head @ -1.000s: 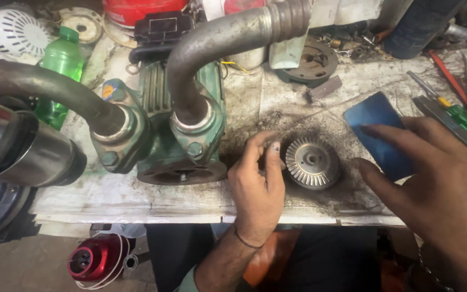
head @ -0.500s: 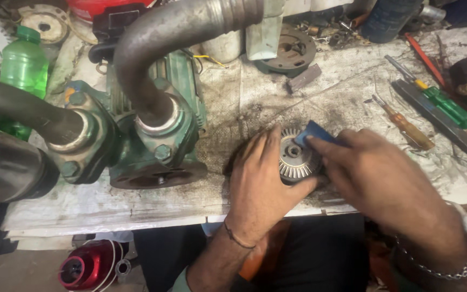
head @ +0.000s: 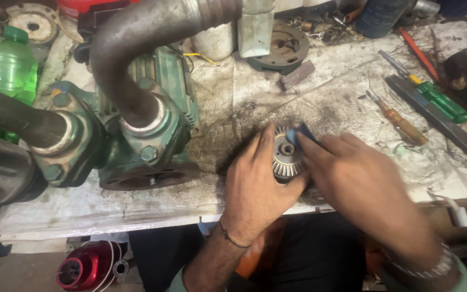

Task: The person sorts a pile of screws and small hardware on a sheet of paper, folds the paper and pours the hardware into a plastic container. They then hold a bevel gear on the workbench and repeatedly rub its teeth and surfaces with a piece of sandpaper, turning the gear to sand different sides.

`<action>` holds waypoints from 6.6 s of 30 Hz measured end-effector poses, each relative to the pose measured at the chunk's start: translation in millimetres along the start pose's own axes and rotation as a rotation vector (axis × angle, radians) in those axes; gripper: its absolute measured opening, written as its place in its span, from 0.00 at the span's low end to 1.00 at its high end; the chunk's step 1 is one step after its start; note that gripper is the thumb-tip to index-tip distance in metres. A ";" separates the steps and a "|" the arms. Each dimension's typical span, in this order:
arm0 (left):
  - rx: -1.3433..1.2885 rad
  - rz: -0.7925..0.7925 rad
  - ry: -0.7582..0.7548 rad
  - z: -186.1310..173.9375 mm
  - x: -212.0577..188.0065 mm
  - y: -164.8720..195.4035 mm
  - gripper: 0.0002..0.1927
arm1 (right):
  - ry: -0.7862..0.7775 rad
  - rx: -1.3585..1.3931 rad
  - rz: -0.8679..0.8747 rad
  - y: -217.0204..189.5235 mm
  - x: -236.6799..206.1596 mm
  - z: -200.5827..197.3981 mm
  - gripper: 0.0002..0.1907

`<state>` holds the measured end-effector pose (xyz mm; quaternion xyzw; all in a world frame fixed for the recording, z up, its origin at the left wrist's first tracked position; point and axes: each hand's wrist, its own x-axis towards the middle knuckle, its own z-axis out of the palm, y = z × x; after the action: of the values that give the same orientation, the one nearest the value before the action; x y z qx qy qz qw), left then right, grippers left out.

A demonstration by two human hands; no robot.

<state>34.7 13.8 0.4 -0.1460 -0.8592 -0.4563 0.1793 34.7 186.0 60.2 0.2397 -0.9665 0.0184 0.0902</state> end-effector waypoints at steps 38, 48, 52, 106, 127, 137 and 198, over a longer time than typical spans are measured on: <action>-0.106 -0.170 -0.079 2.2 1.8 2.8 0.50 | -0.073 0.001 0.156 6.8 3.3 16.4 0.18; -0.069 -0.121 -0.022 4.3 2.0 0.9 0.50 | -0.100 -0.061 0.111 5.3 2.4 10.3 0.20; -0.058 -0.043 0.013 3.7 1.3 0.1 0.46 | -0.113 -0.064 0.098 5.8 0.2 9.7 0.19; -0.203 -0.080 -0.080 -4.7 0.7 -5.1 0.52 | -0.307 0.157 0.120 15.4 -26.6 0.9 0.28; -0.242 -0.130 -0.153 -0.7 4.2 -9.3 0.53 | -0.186 0.261 -0.045 26.4 -19.3 11.6 0.18; -0.184 -0.119 -0.104 -2.4 2.6 -7.3 0.54 | -0.251 0.242 -0.008 18.2 -11.9 -3.6 0.20; 0.088 0.099 0.109 10.9 -7.3 -2.7 0.40 | -0.143 -0.024 0.013 3.6 -12.8 -2.1 0.26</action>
<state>38.2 20.8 -10.5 -0.1552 -0.8591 -0.4160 0.2544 44.5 195.3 59.9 0.2332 -0.9721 -0.0096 0.0237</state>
